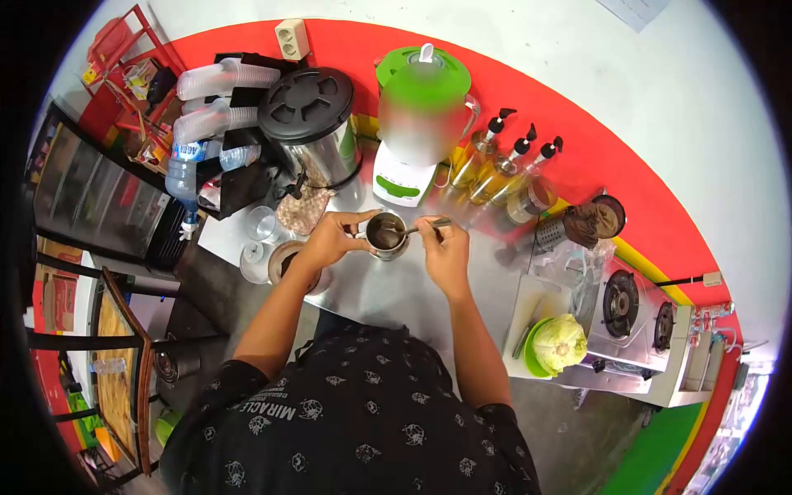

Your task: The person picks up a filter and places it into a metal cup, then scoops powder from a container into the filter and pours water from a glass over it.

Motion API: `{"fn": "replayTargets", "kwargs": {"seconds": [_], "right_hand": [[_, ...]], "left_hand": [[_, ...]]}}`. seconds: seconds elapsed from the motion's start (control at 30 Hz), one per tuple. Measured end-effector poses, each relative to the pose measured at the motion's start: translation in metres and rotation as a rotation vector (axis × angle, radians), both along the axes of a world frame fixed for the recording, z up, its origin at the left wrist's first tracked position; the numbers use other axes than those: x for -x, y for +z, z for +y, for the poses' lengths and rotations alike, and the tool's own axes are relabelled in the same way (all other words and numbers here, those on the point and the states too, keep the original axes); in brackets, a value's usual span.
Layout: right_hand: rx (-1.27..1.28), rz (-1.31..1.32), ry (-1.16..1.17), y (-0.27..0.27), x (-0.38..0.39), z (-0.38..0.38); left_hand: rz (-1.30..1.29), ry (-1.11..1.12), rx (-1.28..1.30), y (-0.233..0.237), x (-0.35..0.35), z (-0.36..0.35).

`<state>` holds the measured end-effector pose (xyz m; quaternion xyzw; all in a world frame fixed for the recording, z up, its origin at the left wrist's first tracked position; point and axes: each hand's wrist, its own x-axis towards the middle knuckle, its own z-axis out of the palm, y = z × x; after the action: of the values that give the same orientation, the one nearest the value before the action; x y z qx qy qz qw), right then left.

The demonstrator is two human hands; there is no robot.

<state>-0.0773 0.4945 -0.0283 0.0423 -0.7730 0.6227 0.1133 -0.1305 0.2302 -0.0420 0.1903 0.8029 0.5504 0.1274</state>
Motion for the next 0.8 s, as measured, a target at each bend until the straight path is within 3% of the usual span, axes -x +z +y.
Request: {"fn": "replayTargets", "kwargs": {"seconds": [0.1,0.23,0.3,0.43,0.6,0.7,0.8], "right_hand": [[0.146,-0.027,-0.232,-0.018,-0.005,-0.014],[0.134,-0.045,-0.388,-0.025,-0.01,-0.026],[-0.09,0.141,-0.485,-0.026,-0.013,-0.033],[-0.084,0.056,-0.393,0.006,-0.031,-0.036],[-0.27,0.392,-0.273,0.031,-0.04,-0.036],[-0.338,0.262,-0.188,0.035,-0.052,-0.041],[-0.371,0.253,-0.267,0.034,-0.053,-0.047]], "left_hand": [[0.027,0.011,-0.043,0.0,-0.005,0.006],[-0.037,0.031,-0.023,0.008,-0.009,0.011],[-0.042,0.034,-0.037,0.007,-0.011,0.011],[0.011,0.029,-0.056,0.011,-0.017,0.009],[0.08,0.026,-0.017,0.016,-0.021,0.002],[0.061,-0.011,0.004,0.016,-0.02,-0.004],[0.109,-0.052,0.024,0.015,-0.018,-0.004]]}}
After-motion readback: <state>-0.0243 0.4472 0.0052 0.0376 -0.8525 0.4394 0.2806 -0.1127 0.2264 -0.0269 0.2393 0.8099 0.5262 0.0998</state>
